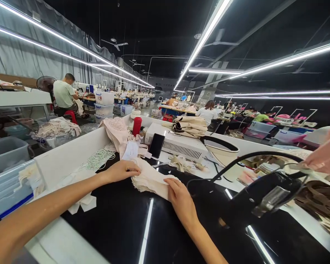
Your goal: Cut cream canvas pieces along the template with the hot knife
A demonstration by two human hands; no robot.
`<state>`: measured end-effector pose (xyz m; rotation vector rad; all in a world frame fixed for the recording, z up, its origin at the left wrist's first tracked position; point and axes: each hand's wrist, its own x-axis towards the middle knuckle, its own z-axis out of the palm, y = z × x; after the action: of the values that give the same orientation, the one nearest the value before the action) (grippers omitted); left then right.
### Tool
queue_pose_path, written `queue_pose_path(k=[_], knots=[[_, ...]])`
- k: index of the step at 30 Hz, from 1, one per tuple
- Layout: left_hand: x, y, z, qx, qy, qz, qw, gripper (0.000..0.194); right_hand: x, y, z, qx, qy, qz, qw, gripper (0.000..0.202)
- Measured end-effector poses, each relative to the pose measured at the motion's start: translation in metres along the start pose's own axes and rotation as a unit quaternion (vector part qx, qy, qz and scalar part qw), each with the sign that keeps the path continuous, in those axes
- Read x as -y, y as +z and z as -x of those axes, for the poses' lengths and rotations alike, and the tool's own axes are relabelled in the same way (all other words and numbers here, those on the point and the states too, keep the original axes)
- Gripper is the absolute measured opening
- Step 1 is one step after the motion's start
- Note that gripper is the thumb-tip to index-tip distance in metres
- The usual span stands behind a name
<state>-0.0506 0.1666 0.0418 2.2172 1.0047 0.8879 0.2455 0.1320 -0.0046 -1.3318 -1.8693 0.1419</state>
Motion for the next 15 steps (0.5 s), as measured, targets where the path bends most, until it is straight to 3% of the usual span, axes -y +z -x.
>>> queue_pose_path(k=[4, 10, 15], knots=[[-0.007, -0.005, 0.002, -0.001, 0.001, -0.022, 1.000, 0.029, 0.000, -0.004, 0.007, 0.024, -0.019, 0.099, 0.995, 0.043], [-0.022, -0.003, -0.018, -0.049, 0.001, -0.046, 0.998, 0.042, 0.007, -0.008, 0.008, 0.029, -0.034, 0.212, 0.976, 0.052], [-0.031, 0.012, -0.026, 0.021, 0.001, -0.073, 0.997, 0.027, 0.009, -0.010, 0.009, 0.052, -0.056, 0.231, 0.970, 0.052]])
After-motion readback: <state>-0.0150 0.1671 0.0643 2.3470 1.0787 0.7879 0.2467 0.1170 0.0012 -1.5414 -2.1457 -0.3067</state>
